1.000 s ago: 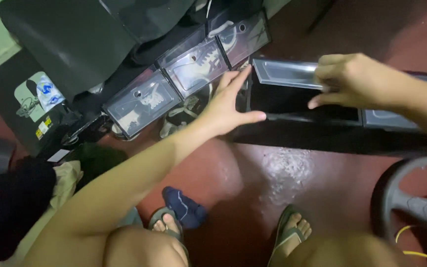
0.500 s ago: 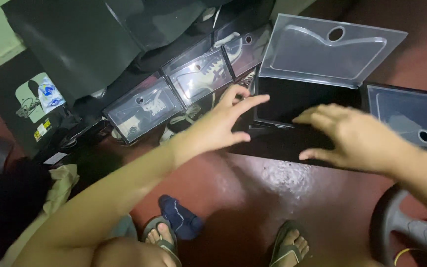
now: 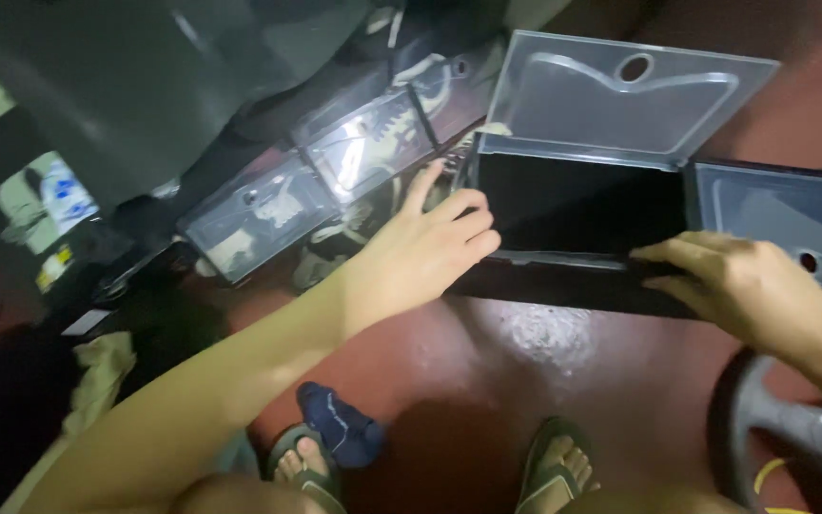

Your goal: Assembling and organizing plastic shoe storage boxes on the floor.

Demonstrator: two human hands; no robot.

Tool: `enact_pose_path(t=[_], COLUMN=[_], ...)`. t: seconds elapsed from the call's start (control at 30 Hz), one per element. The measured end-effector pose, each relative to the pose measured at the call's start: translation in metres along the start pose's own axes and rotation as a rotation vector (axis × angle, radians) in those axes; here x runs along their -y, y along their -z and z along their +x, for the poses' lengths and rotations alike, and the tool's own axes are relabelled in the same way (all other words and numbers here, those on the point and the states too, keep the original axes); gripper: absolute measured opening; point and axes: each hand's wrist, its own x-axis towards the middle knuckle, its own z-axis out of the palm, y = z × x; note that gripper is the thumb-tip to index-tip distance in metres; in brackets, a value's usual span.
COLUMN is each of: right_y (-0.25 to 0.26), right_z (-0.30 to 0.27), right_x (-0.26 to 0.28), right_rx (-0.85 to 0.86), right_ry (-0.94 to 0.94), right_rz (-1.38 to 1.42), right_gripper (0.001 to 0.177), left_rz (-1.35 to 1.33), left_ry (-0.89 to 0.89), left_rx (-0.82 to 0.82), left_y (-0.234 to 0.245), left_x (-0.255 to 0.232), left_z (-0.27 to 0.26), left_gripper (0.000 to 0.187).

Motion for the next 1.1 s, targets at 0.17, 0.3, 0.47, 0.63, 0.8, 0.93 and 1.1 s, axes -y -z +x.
enact_pose_path(t=[0.17, 0.3, 0.47, 0.63, 0.8, 0.93, 1.1], right_y=[-0.012, -0.01, -0.023, -0.032, -0.044, -0.035, -0.021], right_z=[-0.014, -0.01, -0.014, -0.009, -0.02, -0.008, 0.026], right_x=[-0.01, -0.007, -0.015, 0.004, 0.01, 0.024, 0.08], right_rx=[-0.026, 0.032, 0.0, -0.115, -0.256, -0.205, -0.212], right_ry=[-0.02, 0.055, 0.149, 0.11, 0.244, 0.235, 0.211], right_rz=[0.131, 0.075, -0.017, 0.096, 0.175, 0.169, 0.332], right_gripper=[0.03, 0.036, 0.043, 0.031, 0.027, 0.033, 0.044], left_rz=[-0.08, -0.282, -0.313, -0.462, -0.662, -0.662, -0.89], left_ry=[0.027, -0.025, -0.047, 0.008, 0.083, 0.392, 0.88], left_rx=[0.069, 0.113, 0.012, -0.021, -0.399, -0.61, -0.404], left_y=[-0.021, -0.025, -0.031, -0.041, -0.022, -0.074, -0.108], left_x=[-0.017, 0.001, 0.003, -0.004, -0.03, -0.024, -0.001], left_z=[0.013, 0.012, 0.012, -0.001, 0.004, -0.003, -0.018], left_gripper=[0.022, 0.02, 0.022, 0.021, 0.037, 0.044, 0.034])
